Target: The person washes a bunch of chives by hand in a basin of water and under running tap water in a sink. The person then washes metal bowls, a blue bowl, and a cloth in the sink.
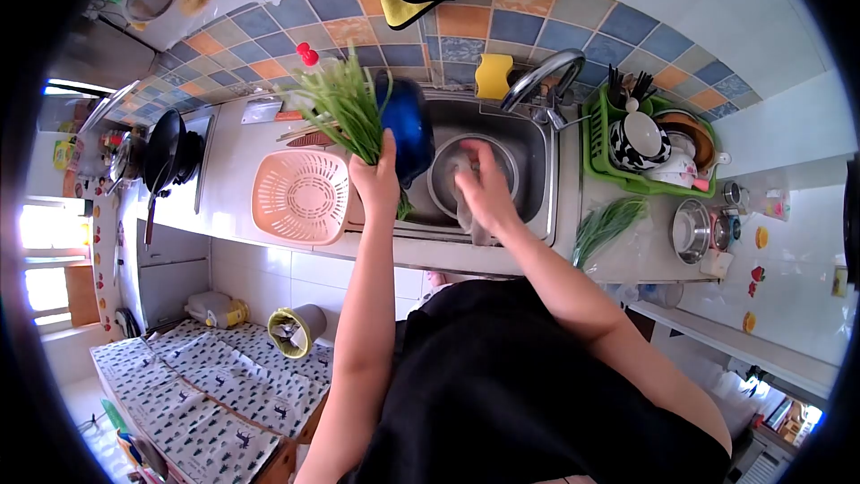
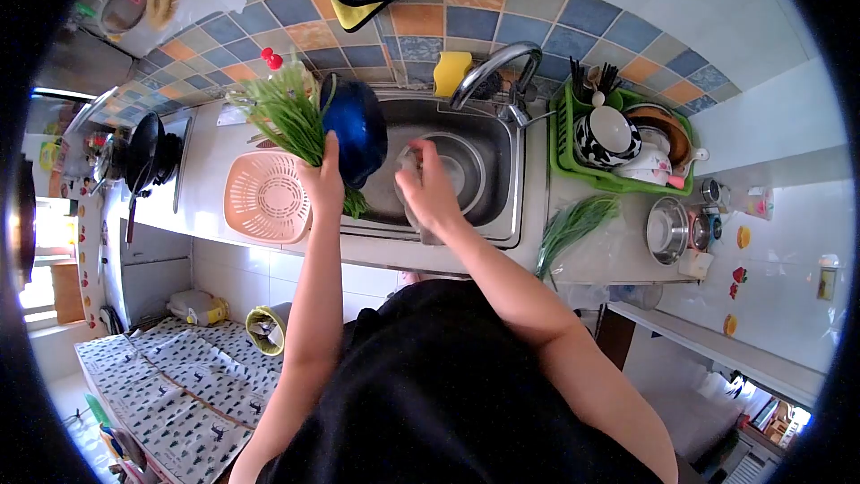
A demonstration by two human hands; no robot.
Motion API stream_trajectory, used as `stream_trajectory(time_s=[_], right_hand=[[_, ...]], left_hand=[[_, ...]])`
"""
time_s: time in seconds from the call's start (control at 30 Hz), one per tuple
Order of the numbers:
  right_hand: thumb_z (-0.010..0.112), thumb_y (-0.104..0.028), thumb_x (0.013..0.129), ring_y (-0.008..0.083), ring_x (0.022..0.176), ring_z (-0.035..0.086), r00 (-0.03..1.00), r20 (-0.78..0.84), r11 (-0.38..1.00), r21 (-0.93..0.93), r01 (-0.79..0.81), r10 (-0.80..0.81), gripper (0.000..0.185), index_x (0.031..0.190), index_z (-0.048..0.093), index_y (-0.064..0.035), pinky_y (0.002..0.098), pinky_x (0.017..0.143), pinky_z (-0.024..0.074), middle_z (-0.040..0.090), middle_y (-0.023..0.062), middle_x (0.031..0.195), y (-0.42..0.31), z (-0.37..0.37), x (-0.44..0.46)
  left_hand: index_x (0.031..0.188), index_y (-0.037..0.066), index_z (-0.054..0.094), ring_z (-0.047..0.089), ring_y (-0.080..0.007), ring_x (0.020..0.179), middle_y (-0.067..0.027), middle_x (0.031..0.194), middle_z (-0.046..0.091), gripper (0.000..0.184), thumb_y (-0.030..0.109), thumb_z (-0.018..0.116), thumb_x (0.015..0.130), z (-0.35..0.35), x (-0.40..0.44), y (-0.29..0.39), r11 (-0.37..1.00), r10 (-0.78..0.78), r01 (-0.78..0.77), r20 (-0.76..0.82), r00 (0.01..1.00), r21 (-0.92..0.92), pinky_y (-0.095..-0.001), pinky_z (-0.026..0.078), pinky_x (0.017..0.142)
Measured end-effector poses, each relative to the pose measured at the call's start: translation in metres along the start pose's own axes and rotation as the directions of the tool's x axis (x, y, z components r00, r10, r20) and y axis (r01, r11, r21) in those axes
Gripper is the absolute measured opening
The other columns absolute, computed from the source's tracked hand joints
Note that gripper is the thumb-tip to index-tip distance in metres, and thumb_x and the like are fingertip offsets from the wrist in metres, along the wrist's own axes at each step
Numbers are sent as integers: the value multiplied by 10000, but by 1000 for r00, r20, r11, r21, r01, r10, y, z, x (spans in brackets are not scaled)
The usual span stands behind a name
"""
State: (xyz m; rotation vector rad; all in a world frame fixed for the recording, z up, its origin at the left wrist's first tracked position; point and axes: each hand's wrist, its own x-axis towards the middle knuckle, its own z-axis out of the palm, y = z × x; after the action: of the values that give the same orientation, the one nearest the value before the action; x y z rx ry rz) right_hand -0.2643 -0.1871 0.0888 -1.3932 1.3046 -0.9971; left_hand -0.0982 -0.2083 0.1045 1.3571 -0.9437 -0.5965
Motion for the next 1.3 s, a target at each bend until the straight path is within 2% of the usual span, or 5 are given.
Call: stream_trajectory(time_s=[0.27, 0.53, 0.7, 1.1, 1.3], right_hand=[[649, -618, 771, 181, 1080, 503, 905, 340, 864, 339, -373, 257, 928, 1374, 336, 13, 309, 920, 393, 518, 151, 1193, -3, -6, 31], [725, -479, 768, 185, 1150, 489, 856, 460, 797, 412, -441, 236, 872, 1389, 332, -9, 303, 972, 380, 502, 117, 1250, 31, -8, 17], [623, -212, 806, 161, 1004, 563, 794, 504, 754, 358, -550, 340, 571, 1307, 431, -14, 300, 887, 435, 574, 86, 1128, 47, -15, 10], [512, -210, 847, 127, 776, 484, 825, 297, 754, 339, -562, 482, 297, 1079, 524, -25, 284, 698, 410, 526, 44, 890, 102, -1, 3], [514, -208, 848, 181, 900, 543, 793, 318, 682, 406, -609, 520, 420, 1211, 438, -10, 311, 804, 446, 564, 103, 981, 57, -6, 6]], left_hand=[[904, -33, 658, 539, -64, 723, -23, 760, 652, 205, 163, 684, 846, 15, -26, 2, 996, -84, 89, 316, 945, -1, -242, 464, 678], [843, 17, 669, 392, -24, 486, 4, 643, 576, 290, 299, 621, 893, 26, -23, 11, 826, -502, 563, 486, 716, 24, -199, 277, 431], [867, 18, 623, 399, -30, 476, -1, 647, 555, 290, 305, 614, 910, 26, -25, 8, 783, -514, 616, 473, 715, -81, -189, 263, 416], [1157, 2, 508, 394, -92, 625, -14, 736, 443, 316, 236, 451, 953, 0, 5, 90, 366, -463, 801, 654, 599, -475, -210, 355, 531], [1152, -1, 538, 635, -209, 854, -94, 1000, 630, 263, 149, 524, 937, 14, -9, -45, 649, -614, 740, 454, 645, -174, -346, 533, 713]])
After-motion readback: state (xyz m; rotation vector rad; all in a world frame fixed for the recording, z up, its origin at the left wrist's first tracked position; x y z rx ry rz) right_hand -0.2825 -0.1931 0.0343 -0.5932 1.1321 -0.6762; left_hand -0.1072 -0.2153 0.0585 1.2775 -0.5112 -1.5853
